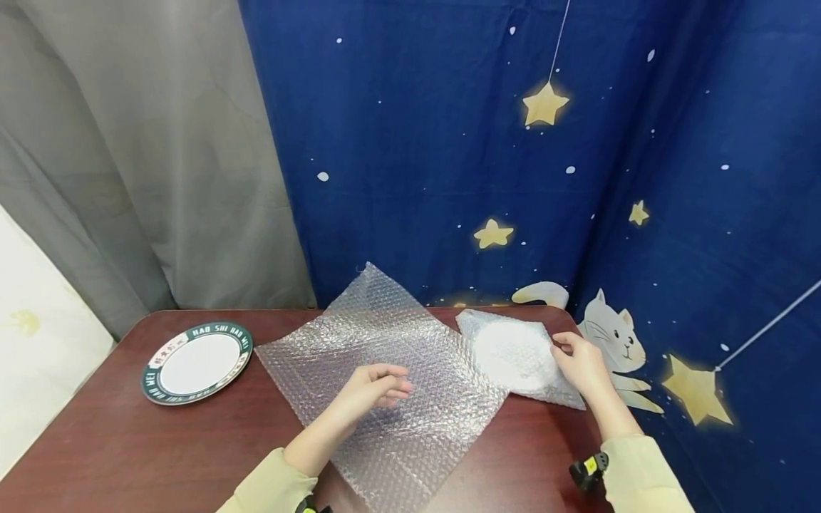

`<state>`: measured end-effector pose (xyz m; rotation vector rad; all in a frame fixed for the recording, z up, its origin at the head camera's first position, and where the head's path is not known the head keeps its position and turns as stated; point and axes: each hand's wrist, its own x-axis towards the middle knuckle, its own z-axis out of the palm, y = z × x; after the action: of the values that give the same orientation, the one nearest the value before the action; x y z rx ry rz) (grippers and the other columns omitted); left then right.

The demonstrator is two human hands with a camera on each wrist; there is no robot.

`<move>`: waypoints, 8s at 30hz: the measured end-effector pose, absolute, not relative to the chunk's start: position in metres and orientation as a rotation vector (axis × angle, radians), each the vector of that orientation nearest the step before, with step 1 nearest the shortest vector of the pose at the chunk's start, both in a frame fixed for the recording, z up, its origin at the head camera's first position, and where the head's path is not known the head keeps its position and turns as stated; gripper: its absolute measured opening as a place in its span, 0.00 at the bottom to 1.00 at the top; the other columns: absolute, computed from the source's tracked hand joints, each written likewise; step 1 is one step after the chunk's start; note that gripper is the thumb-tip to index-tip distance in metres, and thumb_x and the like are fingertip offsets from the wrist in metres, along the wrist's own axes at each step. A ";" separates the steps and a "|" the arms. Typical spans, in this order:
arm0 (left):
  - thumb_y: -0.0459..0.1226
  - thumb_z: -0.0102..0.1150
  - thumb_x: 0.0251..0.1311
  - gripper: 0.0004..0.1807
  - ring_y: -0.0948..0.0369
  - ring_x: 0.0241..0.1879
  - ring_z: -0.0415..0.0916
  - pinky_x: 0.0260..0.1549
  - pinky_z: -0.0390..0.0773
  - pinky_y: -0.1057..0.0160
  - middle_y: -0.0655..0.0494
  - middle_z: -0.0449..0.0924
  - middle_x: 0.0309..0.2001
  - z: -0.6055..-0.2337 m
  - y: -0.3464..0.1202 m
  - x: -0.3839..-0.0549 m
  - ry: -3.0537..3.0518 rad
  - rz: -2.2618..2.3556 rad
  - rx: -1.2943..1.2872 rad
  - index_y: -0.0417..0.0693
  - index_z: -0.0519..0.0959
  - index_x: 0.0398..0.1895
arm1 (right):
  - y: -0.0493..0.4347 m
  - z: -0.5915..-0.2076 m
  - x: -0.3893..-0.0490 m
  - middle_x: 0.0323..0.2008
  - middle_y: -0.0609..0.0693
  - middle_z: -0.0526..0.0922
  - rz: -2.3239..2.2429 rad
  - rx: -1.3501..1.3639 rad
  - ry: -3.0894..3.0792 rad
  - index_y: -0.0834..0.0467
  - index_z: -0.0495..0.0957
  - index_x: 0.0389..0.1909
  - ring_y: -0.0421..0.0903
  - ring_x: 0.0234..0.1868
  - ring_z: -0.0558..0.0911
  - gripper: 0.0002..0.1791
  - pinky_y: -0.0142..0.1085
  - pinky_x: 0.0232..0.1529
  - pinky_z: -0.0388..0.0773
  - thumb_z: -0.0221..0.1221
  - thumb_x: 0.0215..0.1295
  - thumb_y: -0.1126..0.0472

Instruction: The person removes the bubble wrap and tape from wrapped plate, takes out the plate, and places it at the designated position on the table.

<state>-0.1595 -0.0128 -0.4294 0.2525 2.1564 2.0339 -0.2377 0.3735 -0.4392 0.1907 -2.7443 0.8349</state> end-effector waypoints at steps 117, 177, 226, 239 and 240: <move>0.25 0.50 0.50 0.41 0.40 0.58 0.67 0.48 0.70 0.34 0.39 0.63 0.65 -0.495 0.200 -0.167 1.344 2.266 -0.098 0.29 0.48 0.71 | 0.403 -0.494 -0.276 0.46 0.75 0.75 1.039 -0.160 -2.900 0.79 0.72 0.48 0.69 0.48 0.74 0.18 0.57 0.47 0.72 0.53 0.66 0.66; 0.30 0.55 0.59 0.30 0.44 0.56 0.71 0.53 0.65 0.33 0.47 0.74 0.53 -0.469 0.198 -0.174 1.223 2.370 -0.010 0.35 0.60 0.65 | 0.418 -0.459 -0.245 0.49 0.76 0.73 1.116 -0.206 -2.807 0.78 0.70 0.52 0.67 0.48 0.73 0.21 0.54 0.46 0.71 0.48 0.69 0.62; 0.39 0.44 0.70 0.16 0.56 0.33 0.84 0.24 0.72 0.71 0.47 0.85 0.29 -0.453 0.151 -0.186 1.800 2.201 0.280 0.37 0.79 0.38 | 0.376 -0.414 -0.214 0.37 0.62 0.83 1.063 -0.070 -2.648 0.73 0.77 0.46 0.39 0.34 0.76 0.17 0.24 0.30 0.70 0.55 0.64 0.63; 0.37 0.43 0.69 0.15 0.57 0.31 0.85 0.39 0.78 0.50 0.46 0.84 0.27 -0.451 0.123 -0.190 1.909 2.175 0.324 0.38 0.79 0.36 | 0.355 -0.413 -0.209 0.35 0.60 0.83 1.216 -0.064 -2.599 0.74 0.77 0.45 0.32 0.30 0.75 0.15 0.23 0.30 0.73 0.57 0.62 0.66; 0.37 0.43 0.69 0.15 0.57 0.31 0.85 0.40 0.78 0.49 0.45 0.84 0.27 -0.451 0.121 -0.190 1.910 2.174 0.325 0.38 0.79 0.37 | 0.353 -0.413 -0.209 0.35 0.60 0.83 1.227 -0.064 -2.603 0.74 0.76 0.45 0.32 0.30 0.75 0.16 0.24 0.30 0.73 0.57 0.62 0.66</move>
<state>-0.1902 0.1210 -0.4512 0.3253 1.9105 2.1738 -0.2089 0.3532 -0.4129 -0.0638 -2.6029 1.2274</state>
